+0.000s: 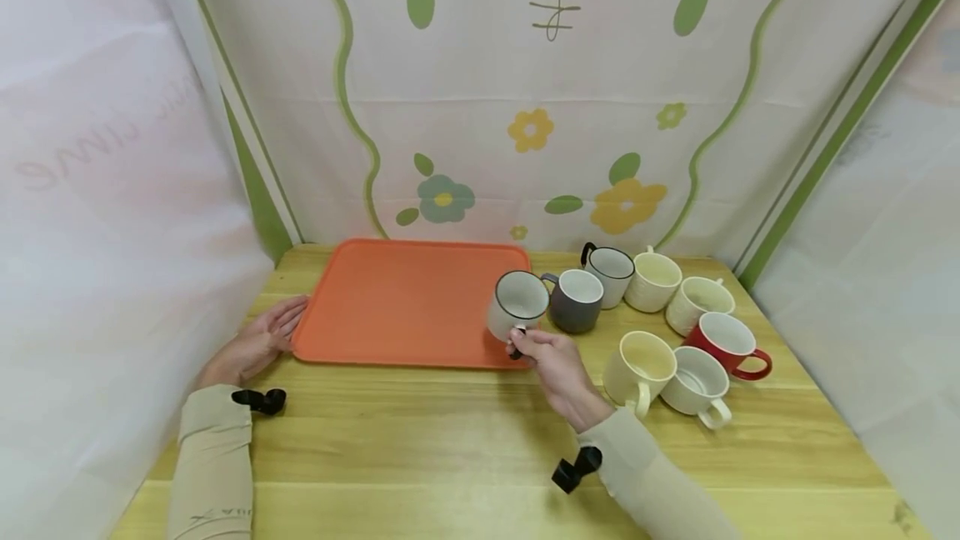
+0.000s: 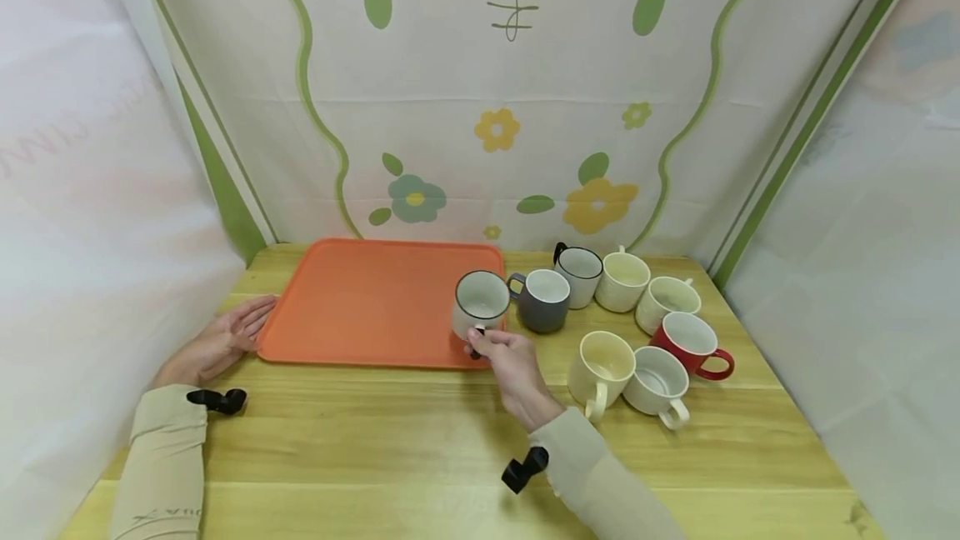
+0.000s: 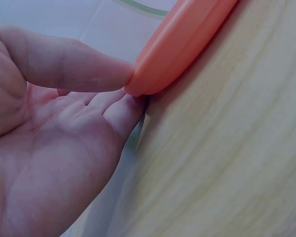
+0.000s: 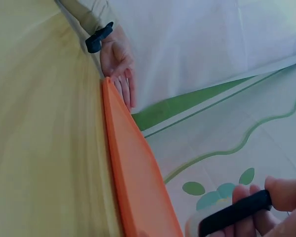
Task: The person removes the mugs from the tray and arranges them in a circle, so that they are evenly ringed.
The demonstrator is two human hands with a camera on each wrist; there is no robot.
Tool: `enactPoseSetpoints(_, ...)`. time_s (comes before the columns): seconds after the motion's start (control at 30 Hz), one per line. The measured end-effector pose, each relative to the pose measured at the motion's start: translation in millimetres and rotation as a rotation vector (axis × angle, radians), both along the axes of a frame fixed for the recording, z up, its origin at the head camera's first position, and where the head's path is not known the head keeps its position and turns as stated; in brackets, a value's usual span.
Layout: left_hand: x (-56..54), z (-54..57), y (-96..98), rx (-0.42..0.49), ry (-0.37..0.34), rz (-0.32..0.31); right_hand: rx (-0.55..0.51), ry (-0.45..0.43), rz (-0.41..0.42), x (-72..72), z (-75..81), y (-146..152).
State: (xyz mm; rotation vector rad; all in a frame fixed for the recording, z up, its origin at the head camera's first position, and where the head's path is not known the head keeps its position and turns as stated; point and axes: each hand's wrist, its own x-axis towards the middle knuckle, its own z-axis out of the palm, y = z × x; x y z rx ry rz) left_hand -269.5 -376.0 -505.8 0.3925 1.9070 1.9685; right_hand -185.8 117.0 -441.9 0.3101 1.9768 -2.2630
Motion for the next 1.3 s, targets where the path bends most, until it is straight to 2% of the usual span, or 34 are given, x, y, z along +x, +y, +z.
enactPoseSetpoints(0.23,0.3,-1.1,-1.1,0.005,-0.001,-0.003,-0.030,-0.015,-0.135,23.6,-10.0,17)
enactPoseSetpoints(0.43,-1.5,-0.7,-1.8,0.007,0.006,-0.007,-0.054,-0.022,-0.205,33.6,-15.2,28)
enactPoseSetpoints(0.73,-2.1,2.2,-1.3,0.028,0.014,-0.018,-0.069,-0.015,-0.281,32.5,-24.9,38)
enactPoseSetpoints(1.03,-3.9,-1.3,-1.6,0.024,0.025,-0.025,-0.091,-0.011,-0.350,33.7,-34.0,41)
enactPoseSetpoints(1.3,-0.6,-1.7,-2.3,0.024,0.017,-0.028,-0.100,-0.013,-0.393,31.4,-40.0,42)
